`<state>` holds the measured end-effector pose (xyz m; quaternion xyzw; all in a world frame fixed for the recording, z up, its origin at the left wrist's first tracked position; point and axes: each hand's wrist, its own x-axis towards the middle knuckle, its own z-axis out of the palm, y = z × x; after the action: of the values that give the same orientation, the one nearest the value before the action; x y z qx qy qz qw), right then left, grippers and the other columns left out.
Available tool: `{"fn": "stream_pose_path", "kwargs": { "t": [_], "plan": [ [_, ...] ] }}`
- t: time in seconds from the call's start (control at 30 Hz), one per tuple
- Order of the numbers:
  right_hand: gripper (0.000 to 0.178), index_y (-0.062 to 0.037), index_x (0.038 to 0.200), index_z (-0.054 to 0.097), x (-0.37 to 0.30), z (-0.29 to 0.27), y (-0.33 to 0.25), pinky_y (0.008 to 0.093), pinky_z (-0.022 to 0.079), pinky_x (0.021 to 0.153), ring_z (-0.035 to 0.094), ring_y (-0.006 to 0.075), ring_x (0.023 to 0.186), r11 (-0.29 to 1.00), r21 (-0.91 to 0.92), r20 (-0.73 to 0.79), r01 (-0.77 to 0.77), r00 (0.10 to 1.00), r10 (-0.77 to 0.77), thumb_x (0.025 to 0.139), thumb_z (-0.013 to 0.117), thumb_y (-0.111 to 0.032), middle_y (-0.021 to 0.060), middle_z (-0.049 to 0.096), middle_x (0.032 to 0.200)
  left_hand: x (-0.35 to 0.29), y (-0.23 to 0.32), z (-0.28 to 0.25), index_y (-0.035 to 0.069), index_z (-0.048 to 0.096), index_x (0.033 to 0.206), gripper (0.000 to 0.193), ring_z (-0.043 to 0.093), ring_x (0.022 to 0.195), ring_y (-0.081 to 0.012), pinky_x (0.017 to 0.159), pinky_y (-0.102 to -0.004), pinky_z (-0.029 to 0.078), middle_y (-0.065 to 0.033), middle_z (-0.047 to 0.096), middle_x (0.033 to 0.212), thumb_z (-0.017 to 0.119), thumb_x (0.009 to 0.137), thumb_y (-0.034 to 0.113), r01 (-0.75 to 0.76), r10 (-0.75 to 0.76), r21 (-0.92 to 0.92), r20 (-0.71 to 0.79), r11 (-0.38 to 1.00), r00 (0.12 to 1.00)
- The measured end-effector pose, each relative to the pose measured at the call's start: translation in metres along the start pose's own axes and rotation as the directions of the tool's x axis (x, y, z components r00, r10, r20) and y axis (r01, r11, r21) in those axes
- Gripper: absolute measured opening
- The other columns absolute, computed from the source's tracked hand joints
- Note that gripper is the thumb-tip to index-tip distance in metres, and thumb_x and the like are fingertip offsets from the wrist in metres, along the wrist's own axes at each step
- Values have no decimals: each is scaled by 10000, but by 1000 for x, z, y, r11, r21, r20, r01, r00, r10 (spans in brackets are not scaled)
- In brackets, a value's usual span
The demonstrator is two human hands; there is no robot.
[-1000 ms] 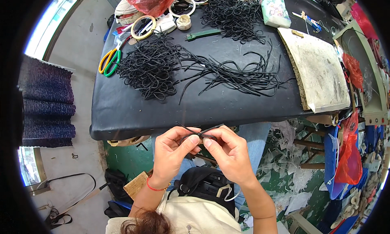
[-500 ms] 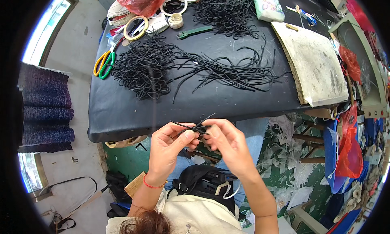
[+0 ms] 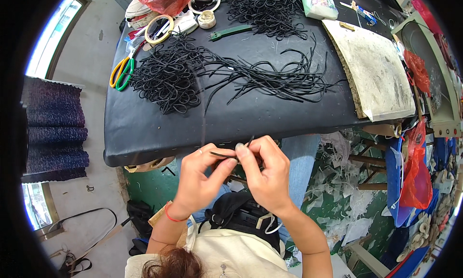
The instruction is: The person repeatedly picks up short black cords from a table, ties them into knots by hand, and places the finished knots into a red plastic basket. The workspace is cluttered with tools and materials, and another person is visible working in the background.
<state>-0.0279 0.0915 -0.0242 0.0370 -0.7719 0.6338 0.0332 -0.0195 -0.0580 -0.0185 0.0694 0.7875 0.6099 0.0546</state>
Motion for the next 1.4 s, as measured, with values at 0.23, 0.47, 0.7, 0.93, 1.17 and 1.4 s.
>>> {"fn": "stream_pose_path", "kwargs": {
  "t": [0.23, 0.47, 0.7, 0.93, 1.17, 1.4],
  "plan": [
    [203, -54, 746, 532, 14, -1, 8, 168, 327, 514, 385, -4, 576, 875, 384, 60, -296, 953, 296, 896, 589, -179, -61, 480, 638, 21, 0, -10, -42, 595, 1053, 250, 649, 795, -170, 744, -255, 525, -134, 655, 896, 479, 938, 147, 297, -238, -504, 179, 811, 955],
    [446, -10, 934, 602, 26, -8, 1, 203, 375, 585, 461, 49, 667, 761, 500, 214, -413, 910, 354, 969, 372, -390, -3, 553, 755, 21, -3, -11, -70, 532, 1130, 512, 637, 914, -219, 810, -313, 529, -177, 618, 1025, 314, 982, 369, 328, -284, -688, 182, 647, 941],
    [495, 12, 946, 600, 33, -3, 4, 226, 398, 627, 486, 81, 702, 749, 502, 251, -431, 902, 351, 976, 330, -402, 28, 580, 800, 24, -7, -12, -64, 548, 1102, 431, 635, 895, -202, 795, -306, 524, -158, 624, 1018, 412, 949, 315, 268, -252, -624, 116, 734, 961],
    [53, -8, 851, 618, 46, 3, 4, 224, 443, 628, 562, 101, 690, 996, 10, 116, -88, 989, 86, 829, 629, -55, 32, 620, 806, 39, -11, -26, -24, 610, 824, 81, 559, 684, -93, 610, -238, 449, -59, 622, 755, 616, 823, 57, -93, 90, 5, -327, 996, 941],
    [69, -52, 814, 617, 119, -10, 42, 343, 392, 691, 488, 232, 769, 514, -734, 130, 444, 835, -535, 764, 640, -93, 59, 539, 805, 112, -13, -123, 53, 599, 974, 299, 411, 1123, -276, 939, -427, 301, -99, 518, 1101, 691, 778, 260, 189, 563, 768, -591, 612, 578],
    [115, -61, 887, 566, 125, -18, 34, 339, 369, 739, 513, 223, 798, 484, -721, 186, 495, 812, -553, 783, 610, -83, 36, 534, 795, 100, -2, -38, 56, 630, 1031, 242, 545, 1067, -288, 909, -370, 427, -124, 605, 1067, 627, 789, 38, -386, 583, 556, -232, 736, 779]
  ]
}}
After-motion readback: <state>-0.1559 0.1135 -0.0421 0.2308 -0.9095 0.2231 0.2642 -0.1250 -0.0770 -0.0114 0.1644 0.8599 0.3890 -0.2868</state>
